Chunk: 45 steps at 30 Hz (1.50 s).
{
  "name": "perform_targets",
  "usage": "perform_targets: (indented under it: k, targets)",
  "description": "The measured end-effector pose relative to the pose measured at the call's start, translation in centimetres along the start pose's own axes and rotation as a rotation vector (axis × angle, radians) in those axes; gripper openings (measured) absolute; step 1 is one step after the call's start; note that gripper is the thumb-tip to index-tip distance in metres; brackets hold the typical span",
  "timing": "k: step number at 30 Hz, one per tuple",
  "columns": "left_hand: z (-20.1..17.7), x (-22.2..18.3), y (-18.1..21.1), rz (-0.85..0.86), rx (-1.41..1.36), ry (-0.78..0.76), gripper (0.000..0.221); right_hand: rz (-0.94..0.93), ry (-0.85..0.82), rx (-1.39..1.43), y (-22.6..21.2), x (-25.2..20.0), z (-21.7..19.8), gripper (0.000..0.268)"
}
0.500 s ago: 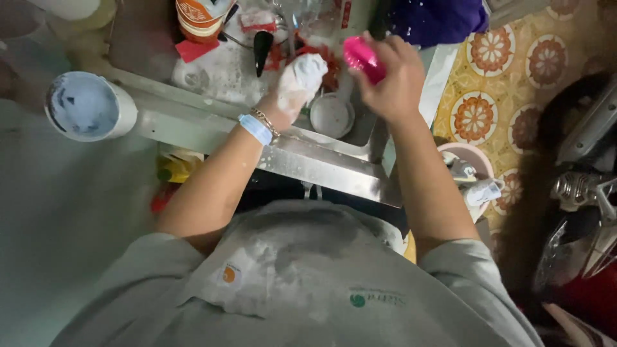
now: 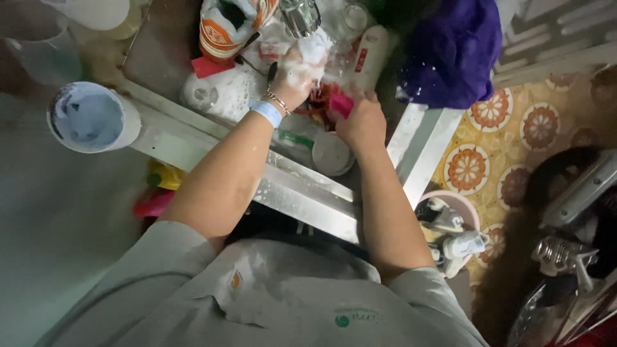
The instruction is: The person is washing a pair of shoelaces in a sink using soap and water, scrubbing them thoroughly by hand.
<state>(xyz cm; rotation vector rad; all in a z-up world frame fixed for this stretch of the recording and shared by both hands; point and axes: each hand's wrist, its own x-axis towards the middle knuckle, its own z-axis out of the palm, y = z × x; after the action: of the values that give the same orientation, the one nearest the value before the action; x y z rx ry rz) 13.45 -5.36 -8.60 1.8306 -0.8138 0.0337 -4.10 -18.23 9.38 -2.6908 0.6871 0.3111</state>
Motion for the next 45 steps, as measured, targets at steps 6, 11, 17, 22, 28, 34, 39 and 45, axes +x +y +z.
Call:
perform_targets:
  k: [6, 11, 17, 22, 28, 34, 39, 45]
  targets:
    - [-2.6, 1.4, 2.9, -0.302, 0.014, -0.042, 0.039, -0.436, 0.328, 0.626, -1.6, 5.3, 1.8, 0.067]
    - [-7.0, 3.2, 10.0, -0.572, 0.004, -0.229, 0.025, -0.315, -0.085, 1.081, -7.1, 7.3, 1.6, 0.082]
    - [-8.3, 1.4, 11.6, -0.486, 0.039, -0.294, 0.045, 0.143, -0.130, 1.660, -8.6, 9.3, 1.1, 0.036]
    - [-12.8, 1.0, 14.4, -0.505, -0.148, 0.207, 0.026, 0.119, -0.414, 2.093, -6.5, 11.7, 4.2, 0.050]
    - [-10.7, 0.2, 9.5, -0.786, -0.484, 0.646, 0.015, 0.051, -0.694, 2.117, -7.5, 9.3, 3.9, 0.022]
    - [-5.9, 0.0, 10.1, -1.525, -1.111, 0.371, 0.018, 0.113, -0.930, 2.329, -8.5, 9.8, 3.8, 0.061]
    - [-4.7, 1.8, 11.8, -1.183, -1.425, 0.535, 0.035, 0.056, -0.644, 2.144, -10.1, 7.8, -1.5, 0.069]
    - [-2.9, 3.3, 11.2, -1.030, -1.559, 0.600, 0.021, -0.604, 0.060, 1.087, -7.7, 7.3, -0.7, 0.065]
